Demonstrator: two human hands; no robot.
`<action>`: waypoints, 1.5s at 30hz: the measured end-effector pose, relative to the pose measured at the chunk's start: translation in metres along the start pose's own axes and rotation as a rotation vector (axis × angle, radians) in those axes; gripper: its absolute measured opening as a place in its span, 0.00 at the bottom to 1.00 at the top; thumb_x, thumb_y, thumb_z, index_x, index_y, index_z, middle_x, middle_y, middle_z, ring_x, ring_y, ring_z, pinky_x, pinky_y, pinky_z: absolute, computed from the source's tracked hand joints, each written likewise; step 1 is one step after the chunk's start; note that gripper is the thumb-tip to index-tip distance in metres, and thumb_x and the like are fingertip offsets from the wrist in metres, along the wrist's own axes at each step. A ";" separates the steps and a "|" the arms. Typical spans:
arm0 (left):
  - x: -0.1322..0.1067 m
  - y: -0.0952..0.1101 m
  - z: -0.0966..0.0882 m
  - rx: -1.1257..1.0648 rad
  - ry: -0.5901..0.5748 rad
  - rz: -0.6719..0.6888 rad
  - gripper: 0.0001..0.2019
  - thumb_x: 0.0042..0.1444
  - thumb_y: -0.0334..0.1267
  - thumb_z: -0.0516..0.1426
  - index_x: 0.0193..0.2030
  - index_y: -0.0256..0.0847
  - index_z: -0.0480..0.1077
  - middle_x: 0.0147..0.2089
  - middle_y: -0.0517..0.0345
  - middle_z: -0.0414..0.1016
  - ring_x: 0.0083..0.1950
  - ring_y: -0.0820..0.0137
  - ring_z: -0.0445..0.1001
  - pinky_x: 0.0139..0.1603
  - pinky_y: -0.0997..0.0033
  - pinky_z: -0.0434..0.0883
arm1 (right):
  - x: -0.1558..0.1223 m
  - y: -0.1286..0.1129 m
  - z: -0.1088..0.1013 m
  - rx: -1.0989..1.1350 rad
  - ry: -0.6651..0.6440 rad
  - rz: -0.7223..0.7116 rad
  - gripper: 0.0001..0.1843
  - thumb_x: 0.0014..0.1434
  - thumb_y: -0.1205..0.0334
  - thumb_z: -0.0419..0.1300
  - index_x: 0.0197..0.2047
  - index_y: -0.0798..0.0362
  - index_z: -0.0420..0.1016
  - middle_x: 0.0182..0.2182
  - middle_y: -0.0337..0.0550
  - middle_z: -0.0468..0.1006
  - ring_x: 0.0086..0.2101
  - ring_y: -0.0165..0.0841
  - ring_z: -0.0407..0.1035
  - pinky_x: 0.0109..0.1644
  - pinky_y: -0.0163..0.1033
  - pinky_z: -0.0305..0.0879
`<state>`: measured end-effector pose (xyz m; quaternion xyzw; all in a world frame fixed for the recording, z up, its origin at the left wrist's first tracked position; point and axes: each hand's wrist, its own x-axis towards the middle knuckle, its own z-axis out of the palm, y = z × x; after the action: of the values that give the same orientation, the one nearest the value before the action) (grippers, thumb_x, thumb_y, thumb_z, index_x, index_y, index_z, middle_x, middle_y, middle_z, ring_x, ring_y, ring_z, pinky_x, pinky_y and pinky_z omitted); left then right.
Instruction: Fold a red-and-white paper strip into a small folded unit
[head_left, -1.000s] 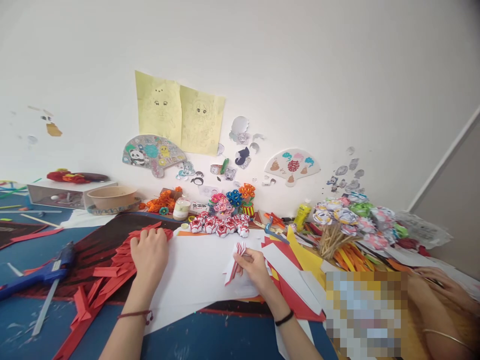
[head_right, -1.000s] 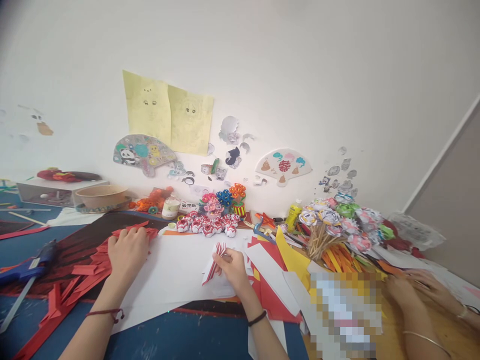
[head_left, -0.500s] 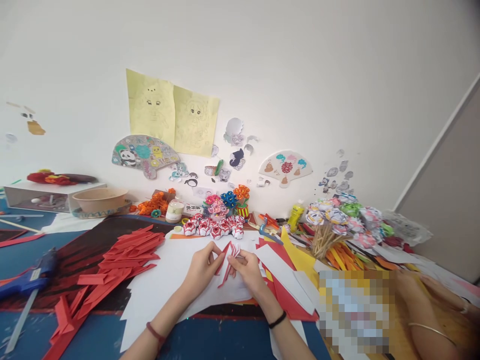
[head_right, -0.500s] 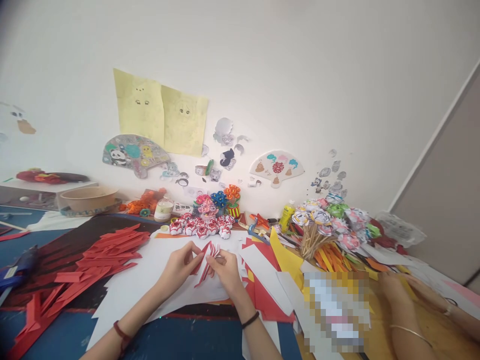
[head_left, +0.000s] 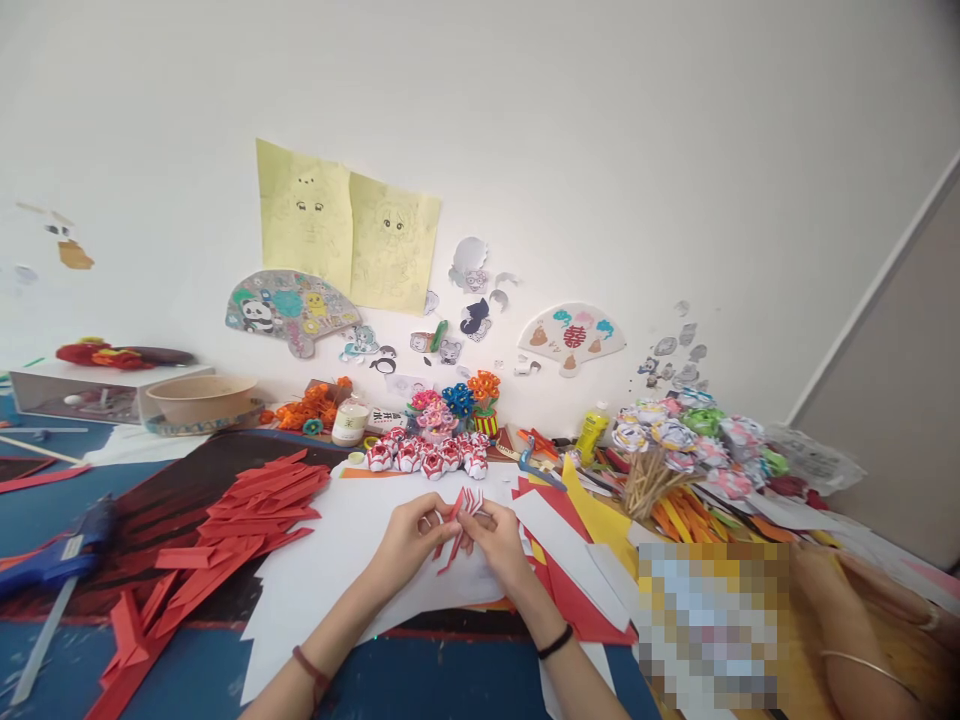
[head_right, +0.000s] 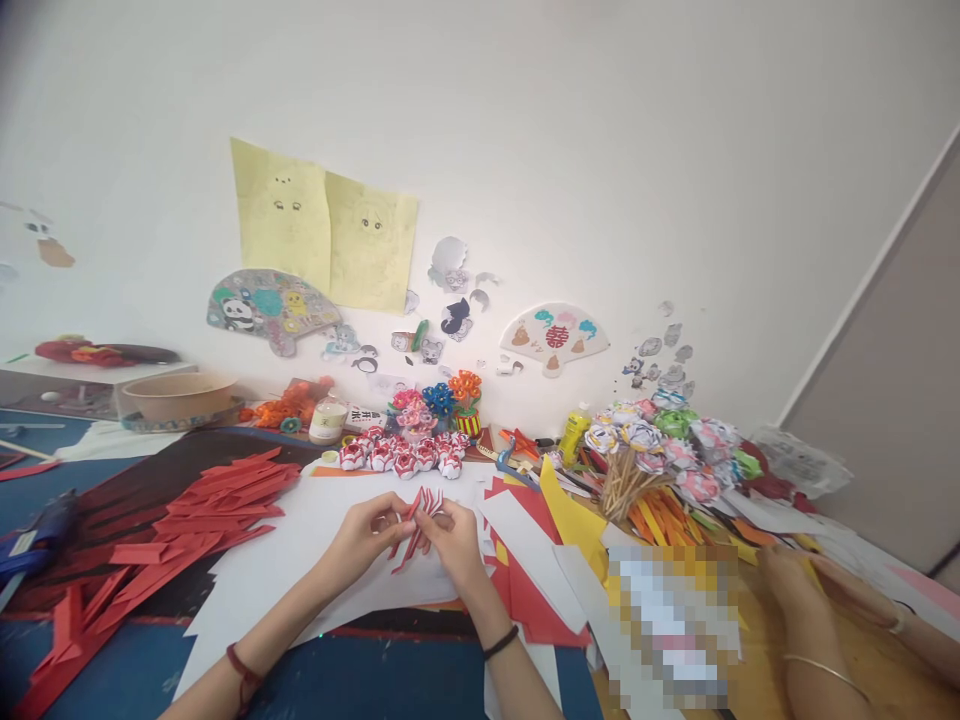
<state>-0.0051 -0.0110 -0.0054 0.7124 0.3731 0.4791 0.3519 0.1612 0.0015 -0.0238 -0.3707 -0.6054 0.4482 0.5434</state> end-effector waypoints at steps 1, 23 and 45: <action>0.000 0.000 0.000 -0.021 -0.008 0.000 0.14 0.55 0.47 0.58 0.33 0.36 0.69 0.24 0.62 0.69 0.24 0.75 0.65 0.27 0.77 0.60 | 0.000 0.000 0.000 -0.006 0.003 0.001 0.21 0.50 0.45 0.66 0.29 0.57 0.72 0.16 0.39 0.72 0.18 0.30 0.66 0.23 0.33 0.61; 0.000 -0.004 0.008 -0.089 -0.049 -0.039 0.16 0.57 0.49 0.56 0.30 0.37 0.68 0.23 0.59 0.74 0.23 0.74 0.65 0.26 0.77 0.59 | 0.000 0.009 0.000 0.018 -0.062 0.039 0.19 0.53 0.46 0.64 0.29 0.56 0.70 0.15 0.36 0.70 0.16 0.28 0.64 0.21 0.32 0.59; -0.003 -0.012 0.026 0.479 -0.151 0.024 0.07 0.59 0.39 0.51 0.39 0.42 0.68 0.36 0.58 0.73 0.34 0.69 0.70 0.35 0.71 0.61 | 0.017 -0.017 -0.055 0.361 0.594 -0.090 0.22 0.48 0.45 0.67 0.23 0.53 0.65 0.18 0.34 0.68 0.19 0.26 0.60 0.23 0.33 0.59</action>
<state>0.0168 -0.0117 -0.0245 0.8135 0.4402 0.3265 0.1944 0.2139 0.0199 -0.0021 -0.3559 -0.3476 0.3962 0.7717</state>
